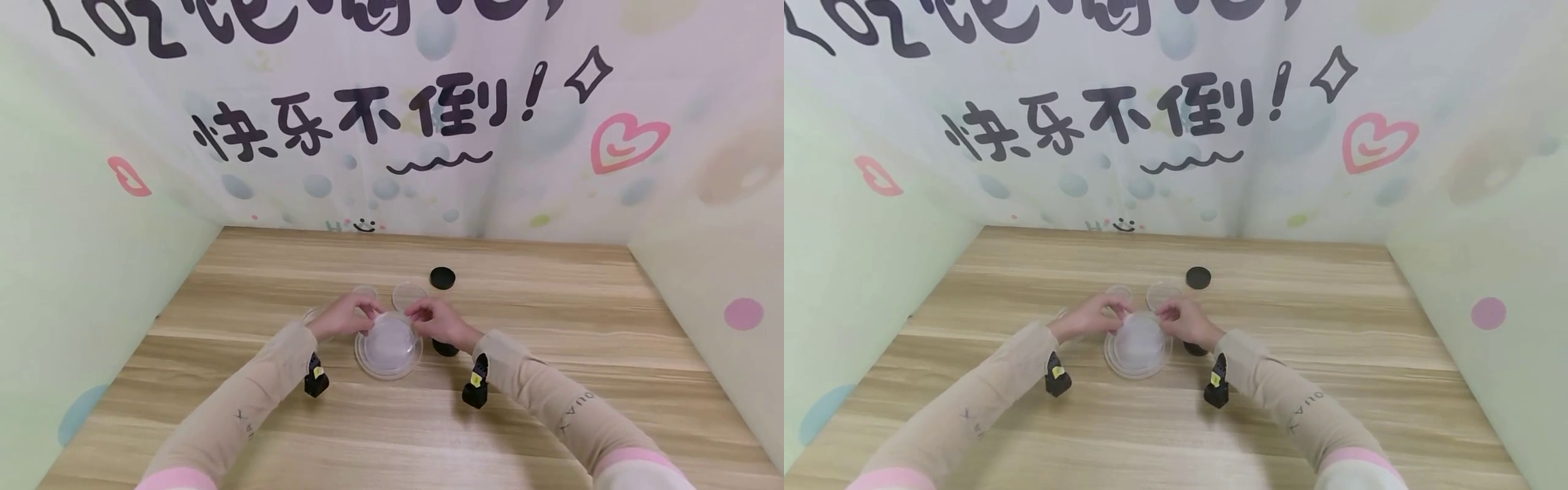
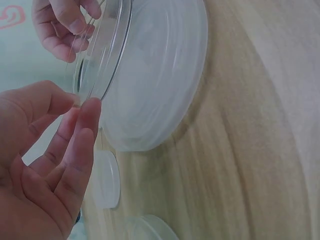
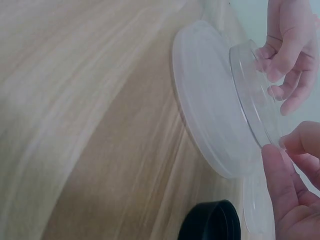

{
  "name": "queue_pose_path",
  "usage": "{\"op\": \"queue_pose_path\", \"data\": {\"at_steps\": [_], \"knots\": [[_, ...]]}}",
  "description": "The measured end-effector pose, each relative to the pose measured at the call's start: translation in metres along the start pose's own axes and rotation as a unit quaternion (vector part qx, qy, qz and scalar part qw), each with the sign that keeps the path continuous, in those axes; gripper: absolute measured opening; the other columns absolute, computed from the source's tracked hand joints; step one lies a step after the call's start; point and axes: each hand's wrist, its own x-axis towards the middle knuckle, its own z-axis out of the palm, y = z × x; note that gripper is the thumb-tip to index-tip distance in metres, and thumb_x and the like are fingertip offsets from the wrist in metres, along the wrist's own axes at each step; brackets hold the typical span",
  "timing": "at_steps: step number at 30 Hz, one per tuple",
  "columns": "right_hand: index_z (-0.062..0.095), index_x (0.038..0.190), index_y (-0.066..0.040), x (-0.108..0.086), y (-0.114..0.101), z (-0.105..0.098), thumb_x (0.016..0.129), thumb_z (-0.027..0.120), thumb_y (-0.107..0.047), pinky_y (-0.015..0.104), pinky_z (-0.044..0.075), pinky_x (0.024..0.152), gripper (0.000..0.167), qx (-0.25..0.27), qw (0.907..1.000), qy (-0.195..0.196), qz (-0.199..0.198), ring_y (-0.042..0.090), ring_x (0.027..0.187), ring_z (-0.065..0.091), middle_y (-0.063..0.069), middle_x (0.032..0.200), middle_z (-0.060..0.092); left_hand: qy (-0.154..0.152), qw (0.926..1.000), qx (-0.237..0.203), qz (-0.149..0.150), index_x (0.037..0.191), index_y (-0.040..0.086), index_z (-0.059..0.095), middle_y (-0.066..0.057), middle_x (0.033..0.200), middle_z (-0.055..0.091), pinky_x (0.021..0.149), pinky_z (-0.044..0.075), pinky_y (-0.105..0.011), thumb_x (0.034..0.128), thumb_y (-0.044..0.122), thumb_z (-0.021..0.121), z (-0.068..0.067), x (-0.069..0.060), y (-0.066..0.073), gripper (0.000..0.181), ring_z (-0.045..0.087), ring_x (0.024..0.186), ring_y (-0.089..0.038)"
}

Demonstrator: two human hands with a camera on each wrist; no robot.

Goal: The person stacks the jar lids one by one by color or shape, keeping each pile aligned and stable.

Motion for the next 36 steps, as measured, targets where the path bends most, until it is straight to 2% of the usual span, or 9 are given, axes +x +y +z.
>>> {"op": "queue_pose_path", "data": {"at_steps": [9, 18, 25, 32, 36], "knots": [[0.061, 0.093, 0.006, 0.004, 0.005, 0.008, 0.079, 0.057, 0.005, 0.025, 0.051, 0.056, 0.014, 0.011, 0.9997, 0.001, 0.021, 0.012, 0.066, 0.053, 0.01, 0.079, 0.059, -0.009, 0.9993, -0.037, -0.002, 0.104, -0.006, 0.061, -0.014, 0.084, 0.058, 0.057, 0.053, -0.029, 0.0722, -0.011, 0.054, 0.0, -0.002, -0.011, 0.033, 0.057, 0.063, -0.015], [0.062, 0.093, 0.007, 0.006, 0.007, 0.011, 0.08, 0.056, 0.005, 0.027, 0.051, 0.054, 0.014, 0.008, 0.9997, -0.009, 0.021, 0.012, 0.062, 0.054, 0.009, 0.078, 0.059, -0.004, 1.0, 0.003, -0.001, 0.103, -0.003, 0.062, -0.008, 0.079, 0.06, 0.055, 0.05, -0.023, 0.072, -0.007, 0.06, 0.002, -0.003, -0.02, 0.032, 0.054, 0.062, -0.011], [0.062, 0.095, 0.004, 0.007, 0.012, 0.014, 0.081, 0.057, 0.004, 0.025, 0.051, 0.055, 0.015, 0.006, 0.9989, -0.011, 0.045, 0.013, 0.065, 0.054, 0.008, 0.08, 0.058, -0.004, 1.0, 0.002, -0.002, 0.103, -0.004, 0.061, -0.009, 0.079, 0.059, 0.053, 0.049, -0.024, 0.0729, -0.008, 0.059, 0.006, -0.005, -0.02, 0.03, 0.055, 0.06, -0.012], [0.062, 0.095, 0.005, 0.008, 0.014, 0.015, 0.081, 0.057, 0.003, 0.026, 0.051, 0.056, 0.015, 0.0, 0.9995, -0.018, 0.027, 0.012, 0.065, 0.054, 0.009, 0.08, 0.058, 0.0, 0.9998, -0.018, -0.009, 0.103, -0.005, 0.06, -0.012, 0.078, 0.057, 0.052, 0.049, -0.024, 0.0755, -0.009, 0.059, 0.008, -0.004, -0.024, 0.028, 0.054, 0.056, -0.012], [0.062, 0.096, 0.005, 0.008, 0.012, 0.015, 0.081, 0.057, 0.003, 0.026, 0.052, 0.057, 0.016, -0.001, 0.9992, -0.017, 0.035, 0.012, 0.065, 0.053, 0.009, 0.08, 0.058, 0.008, 0.9998, -0.012, -0.016, 0.103, -0.004, 0.061, -0.009, 0.078, 0.056, 0.053, 0.05, -0.024, 0.075, -0.008, 0.059, 0.01, -0.004, -0.025, 0.028, 0.055, 0.057, -0.011]]}}
